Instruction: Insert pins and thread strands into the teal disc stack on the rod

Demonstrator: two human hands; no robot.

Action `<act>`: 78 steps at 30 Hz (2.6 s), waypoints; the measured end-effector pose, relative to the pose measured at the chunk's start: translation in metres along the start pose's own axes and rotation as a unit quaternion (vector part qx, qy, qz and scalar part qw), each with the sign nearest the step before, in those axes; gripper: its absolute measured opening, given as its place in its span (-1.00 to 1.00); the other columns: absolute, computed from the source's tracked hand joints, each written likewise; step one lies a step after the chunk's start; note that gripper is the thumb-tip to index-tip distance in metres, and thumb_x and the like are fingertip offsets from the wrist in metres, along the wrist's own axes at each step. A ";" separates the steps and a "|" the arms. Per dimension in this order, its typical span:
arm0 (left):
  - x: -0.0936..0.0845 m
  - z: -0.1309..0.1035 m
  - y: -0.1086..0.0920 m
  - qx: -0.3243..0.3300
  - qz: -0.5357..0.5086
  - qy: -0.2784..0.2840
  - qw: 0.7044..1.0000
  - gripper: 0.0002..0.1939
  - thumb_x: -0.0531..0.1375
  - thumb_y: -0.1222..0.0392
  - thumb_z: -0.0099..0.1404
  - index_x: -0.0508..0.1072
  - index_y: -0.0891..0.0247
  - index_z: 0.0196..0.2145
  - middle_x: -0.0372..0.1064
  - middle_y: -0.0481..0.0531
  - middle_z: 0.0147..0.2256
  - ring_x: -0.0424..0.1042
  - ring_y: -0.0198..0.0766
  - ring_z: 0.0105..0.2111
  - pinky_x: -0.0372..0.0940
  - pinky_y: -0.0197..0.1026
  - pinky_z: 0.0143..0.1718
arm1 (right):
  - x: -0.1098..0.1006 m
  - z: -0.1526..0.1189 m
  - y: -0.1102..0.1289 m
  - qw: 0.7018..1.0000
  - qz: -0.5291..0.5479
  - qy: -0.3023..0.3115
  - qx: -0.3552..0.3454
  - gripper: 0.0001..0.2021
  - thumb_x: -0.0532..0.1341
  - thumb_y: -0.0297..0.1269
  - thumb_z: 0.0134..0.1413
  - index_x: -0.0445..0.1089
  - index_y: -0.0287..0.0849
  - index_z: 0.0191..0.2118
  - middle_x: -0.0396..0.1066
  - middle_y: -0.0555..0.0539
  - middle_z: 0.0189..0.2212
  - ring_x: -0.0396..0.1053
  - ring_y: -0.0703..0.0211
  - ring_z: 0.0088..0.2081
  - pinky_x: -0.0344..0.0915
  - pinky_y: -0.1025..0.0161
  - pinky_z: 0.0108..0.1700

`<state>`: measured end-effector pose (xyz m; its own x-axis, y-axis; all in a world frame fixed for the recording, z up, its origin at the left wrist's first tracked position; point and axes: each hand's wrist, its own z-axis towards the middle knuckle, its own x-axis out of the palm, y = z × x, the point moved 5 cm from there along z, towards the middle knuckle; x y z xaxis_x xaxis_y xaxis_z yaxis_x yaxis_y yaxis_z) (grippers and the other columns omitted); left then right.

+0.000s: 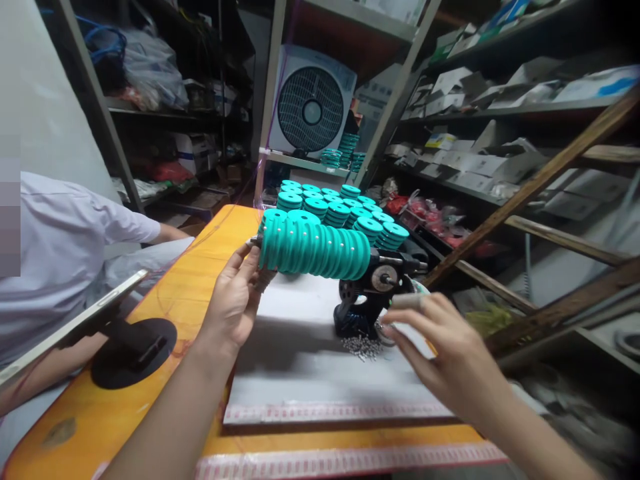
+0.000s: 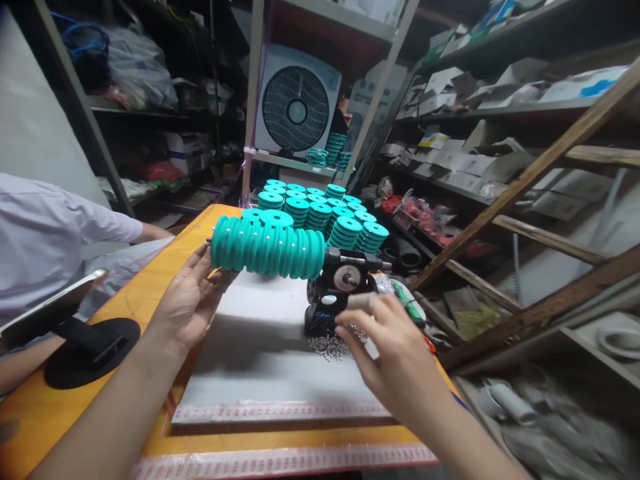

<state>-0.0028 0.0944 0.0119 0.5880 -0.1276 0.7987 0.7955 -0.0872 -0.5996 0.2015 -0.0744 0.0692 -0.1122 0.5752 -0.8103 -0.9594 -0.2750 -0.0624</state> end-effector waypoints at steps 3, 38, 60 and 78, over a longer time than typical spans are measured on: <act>-0.002 0.001 0.001 -0.001 0.007 -0.001 1.000 -0.86 0.27 0.29 0.19 0.50 0.24 -0.25 0.50 -0.03 -0.27 0.48 -0.38 -0.33 0.46 -0.30 -0.20 | 0.032 -0.042 -0.011 0.989 -0.020 0.127 0.067 -0.91 0.18 -0.30 0.15 0.44 -0.10 -0.32 0.38 -0.09 -0.35 0.29 0.06 -0.25 0.28 0.10 -0.25; -0.003 0.003 0.003 -0.002 0.028 -0.015 0.999 -0.85 0.21 0.29 0.25 0.52 0.19 -0.21 0.48 -0.03 -0.20 0.47 -0.40 -0.31 0.46 -0.31 -0.20 | -0.030 0.072 0.014 0.978 0.041 -0.202 -0.031 -0.82 0.21 -0.55 0.07 0.46 -0.13 -0.28 0.51 0.02 -0.36 0.47 0.28 -0.32 0.39 0.35 -0.23; -0.002 0.001 0.001 -0.003 0.026 -0.017 1.000 -0.89 0.25 0.28 0.21 0.50 0.21 -0.26 0.50 -0.04 -0.26 0.48 -0.38 -0.33 0.45 -0.28 -0.16 | -0.010 0.074 0.021 0.969 -0.148 -0.179 -0.081 -0.76 0.08 -0.61 0.08 0.31 -0.14 -0.22 0.47 0.00 -0.36 0.41 0.27 -0.39 0.25 0.33 -0.36; -0.003 0.001 -0.015 0.062 0.033 -0.016 0.997 -0.76 0.26 0.09 0.19 0.47 0.23 -0.20 0.42 0.02 -0.20 0.40 -0.39 -0.32 0.32 -0.33 -0.27 | 0.002 0.010 0.036 0.982 0.046 -0.182 -0.026 -0.61 0.21 -0.39 0.09 0.30 -0.11 0.07 0.41 -0.16 -0.02 0.32 -0.06 0.03 0.24 -0.03 0.08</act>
<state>-0.0163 0.0967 0.0179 0.6429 -0.0977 0.7597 0.7654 0.0442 -0.6421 0.1641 -0.0755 0.0714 -0.2912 0.7809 -0.5526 -0.9277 -0.3715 -0.0360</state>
